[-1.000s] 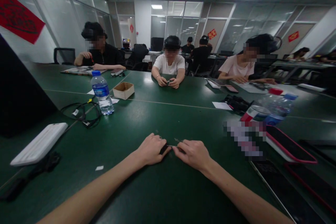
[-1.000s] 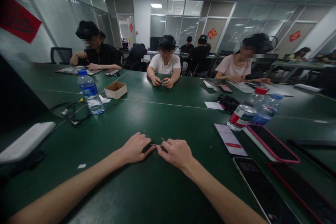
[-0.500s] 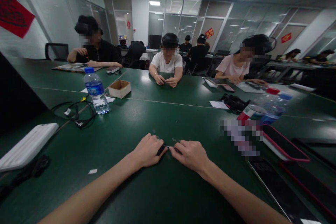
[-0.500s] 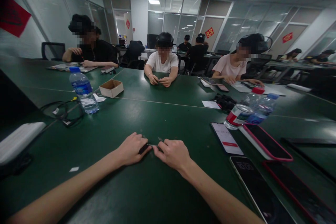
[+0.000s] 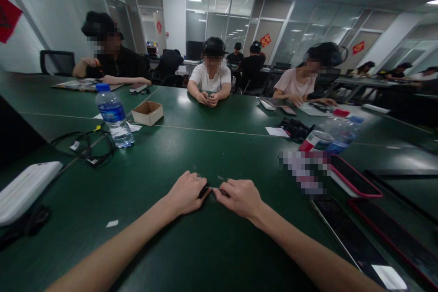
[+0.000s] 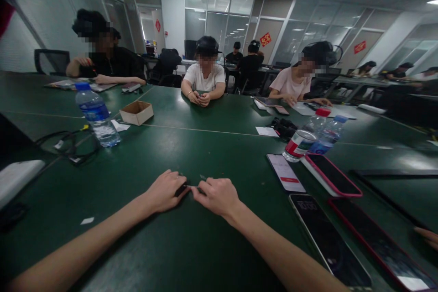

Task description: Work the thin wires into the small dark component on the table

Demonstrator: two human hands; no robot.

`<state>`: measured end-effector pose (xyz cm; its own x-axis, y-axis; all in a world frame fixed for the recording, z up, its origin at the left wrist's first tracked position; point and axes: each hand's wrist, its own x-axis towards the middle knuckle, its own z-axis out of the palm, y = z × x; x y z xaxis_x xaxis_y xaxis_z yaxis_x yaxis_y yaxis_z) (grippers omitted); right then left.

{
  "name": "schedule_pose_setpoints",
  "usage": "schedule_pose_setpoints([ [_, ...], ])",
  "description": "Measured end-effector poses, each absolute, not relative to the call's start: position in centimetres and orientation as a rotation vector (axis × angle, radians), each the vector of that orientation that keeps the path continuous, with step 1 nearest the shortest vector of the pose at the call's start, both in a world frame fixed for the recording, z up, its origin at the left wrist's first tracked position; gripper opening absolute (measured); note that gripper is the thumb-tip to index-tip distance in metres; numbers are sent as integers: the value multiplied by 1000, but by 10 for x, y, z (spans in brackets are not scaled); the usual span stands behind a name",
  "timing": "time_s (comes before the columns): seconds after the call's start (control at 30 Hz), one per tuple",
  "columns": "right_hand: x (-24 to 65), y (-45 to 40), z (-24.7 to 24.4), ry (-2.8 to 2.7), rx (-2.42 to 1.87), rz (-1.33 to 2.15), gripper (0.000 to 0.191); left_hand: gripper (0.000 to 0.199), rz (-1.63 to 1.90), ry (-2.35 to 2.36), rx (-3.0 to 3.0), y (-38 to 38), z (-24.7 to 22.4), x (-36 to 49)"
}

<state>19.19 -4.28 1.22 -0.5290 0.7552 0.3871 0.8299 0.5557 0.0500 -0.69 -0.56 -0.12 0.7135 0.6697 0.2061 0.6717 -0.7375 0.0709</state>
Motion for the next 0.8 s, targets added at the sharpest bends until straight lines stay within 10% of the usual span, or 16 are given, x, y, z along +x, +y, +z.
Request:
schedule_pose_setpoints([
  [0.8, 191, -50, 16, -2466, -1270, -217, 38, 27, -387, -1114, -2936, -6, -7, -7],
])
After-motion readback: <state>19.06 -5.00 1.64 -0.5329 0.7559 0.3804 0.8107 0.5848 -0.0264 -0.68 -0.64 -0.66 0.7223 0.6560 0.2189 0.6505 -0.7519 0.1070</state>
